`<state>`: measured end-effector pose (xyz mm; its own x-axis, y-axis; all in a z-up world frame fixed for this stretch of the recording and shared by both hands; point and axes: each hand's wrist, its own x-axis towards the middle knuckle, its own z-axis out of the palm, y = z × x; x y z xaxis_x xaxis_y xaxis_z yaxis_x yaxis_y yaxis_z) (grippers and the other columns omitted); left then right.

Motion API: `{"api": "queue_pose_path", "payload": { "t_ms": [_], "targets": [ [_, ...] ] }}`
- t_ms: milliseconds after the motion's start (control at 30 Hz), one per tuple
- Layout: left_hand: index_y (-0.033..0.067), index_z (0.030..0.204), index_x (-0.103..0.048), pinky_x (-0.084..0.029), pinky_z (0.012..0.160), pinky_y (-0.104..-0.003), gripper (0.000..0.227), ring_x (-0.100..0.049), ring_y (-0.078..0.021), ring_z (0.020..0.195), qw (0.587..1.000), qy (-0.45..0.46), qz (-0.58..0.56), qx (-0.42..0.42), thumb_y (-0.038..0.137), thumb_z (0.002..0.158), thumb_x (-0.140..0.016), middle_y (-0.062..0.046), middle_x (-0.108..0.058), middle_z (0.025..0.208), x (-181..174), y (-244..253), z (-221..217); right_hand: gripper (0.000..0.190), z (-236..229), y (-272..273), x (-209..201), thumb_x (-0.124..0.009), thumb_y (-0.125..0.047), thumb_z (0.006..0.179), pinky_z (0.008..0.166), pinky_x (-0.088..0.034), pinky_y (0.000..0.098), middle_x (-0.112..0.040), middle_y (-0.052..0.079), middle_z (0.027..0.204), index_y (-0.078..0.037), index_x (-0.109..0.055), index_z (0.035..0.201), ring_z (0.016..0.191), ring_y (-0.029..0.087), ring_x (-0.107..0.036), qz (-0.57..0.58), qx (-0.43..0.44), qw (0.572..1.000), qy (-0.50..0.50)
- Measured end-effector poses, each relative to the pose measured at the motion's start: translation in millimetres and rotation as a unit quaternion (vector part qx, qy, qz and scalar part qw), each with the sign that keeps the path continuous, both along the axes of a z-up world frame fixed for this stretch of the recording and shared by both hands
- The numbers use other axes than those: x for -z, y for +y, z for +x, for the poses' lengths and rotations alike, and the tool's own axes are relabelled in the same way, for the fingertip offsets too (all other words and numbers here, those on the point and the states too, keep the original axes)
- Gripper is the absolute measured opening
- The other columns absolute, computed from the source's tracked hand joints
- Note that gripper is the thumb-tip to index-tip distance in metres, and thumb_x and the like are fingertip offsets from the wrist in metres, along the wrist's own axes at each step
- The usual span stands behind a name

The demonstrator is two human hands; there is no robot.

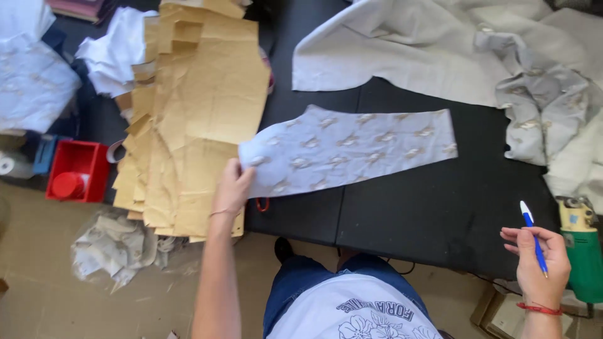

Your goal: The person selects a paper pattern from a stack and places it on a piece of patterned fabric. They trace the pattern's outline onto the fabric using a pen. Then, they use an electric rotary cutter to cut the fabric along the traced lines. Finally, they fold the cut fabric piece and apply a piece of tape to it.

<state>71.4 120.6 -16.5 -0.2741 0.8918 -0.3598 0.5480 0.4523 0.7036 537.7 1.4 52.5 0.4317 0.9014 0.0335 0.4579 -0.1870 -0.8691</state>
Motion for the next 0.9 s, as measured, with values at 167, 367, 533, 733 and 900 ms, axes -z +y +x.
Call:
{"api": "queue_pose_path", "payload": {
  "t_ms": [167, 367, 533, 733, 900],
  "targets": [
    [0.0156, 0.070, -0.027, -0.024, 0.058, -0.028, 0.021, -0.023, -0.0103, 0.061, 0.993, -0.110, 0.045, -0.020, 0.022, 0.075, -0.047, 0.004, -0.022, 0.068, -79.6, 11.3, 67.8, 0.011, 50.7, 8.6, 4.8, -0.042, -0.003, 0.105, 0.076, -0.048, 0.0325, -0.053, 0.027, 0.093, 0.007, -0.037, 0.103, 0.087, 0.030, -0.056, -0.002, 0.020, 1.000, 0.006],
    [0.0064, 0.077, -0.044, -0.035, 0.079, -0.032, 0.014, -0.045, -0.0270, 0.102, 0.956, -0.157, 0.238, 0.074, 0.019, 0.077, -0.051, -0.017, -0.044, 0.103, -49.1, 62.4, 246.2, 0.008, 70.5, 48.7, -1.4, -0.044, -0.002, 0.100, 0.071, -0.047, 0.0284, -0.055, 0.024, 0.093, 0.006, -0.040, 0.101, 0.085, 0.027, -0.057, 0.003, -0.019, 1.000, 0.006],
    [0.0123, 0.123, -0.041, -0.003, 0.093, -0.066, 0.068, -0.010, -0.0290, 0.130, 0.968, 0.096, 0.065, 0.224, 0.060, 0.075, -0.030, -0.011, -0.014, 0.141, -4.2, 47.1, 299.7, 0.008, 61.4, 70.7, -9.3, -0.043, -0.002, 0.098, 0.073, -0.048, 0.0284, -0.055, 0.023, 0.093, 0.006, -0.042, 0.100, 0.087, 0.027, -0.058, -0.002, -0.053, 0.998, 0.023],
    [0.0208, 0.135, -0.022, 0.002, 0.099, -0.059, 0.063, -0.003, -0.0303, 0.134, 0.948, -0.042, 0.103, 0.299, 0.050, 0.081, -0.037, -0.009, -0.005, 0.145, 10.0, 34.3, 267.1, 0.008, 12.0, 91.3, -10.0, -0.041, 0.001, 0.098, 0.074, -0.047, 0.0298, -0.054, 0.026, 0.095, 0.007, -0.040, 0.103, 0.087, 0.029, -0.057, -0.013, -0.132, 0.990, 0.053],
    [0.0202, 0.110, -0.053, -0.016, 0.097, -0.061, 0.037, -0.034, -0.0234, 0.125, 0.931, 0.248, 0.259, 0.065, 0.021, 0.074, -0.057, -0.003, -0.042, 0.129, 5.9, 17.6, 166.1, 0.012, -44.8, 103.6, -20.2, -0.045, 0.001, 0.096, 0.078, -0.048, 0.0300, -0.056, 0.023, 0.091, 0.009, -0.043, 0.104, 0.086, 0.027, -0.058, -0.013, -0.191, 0.980, 0.047]
  ]
}}
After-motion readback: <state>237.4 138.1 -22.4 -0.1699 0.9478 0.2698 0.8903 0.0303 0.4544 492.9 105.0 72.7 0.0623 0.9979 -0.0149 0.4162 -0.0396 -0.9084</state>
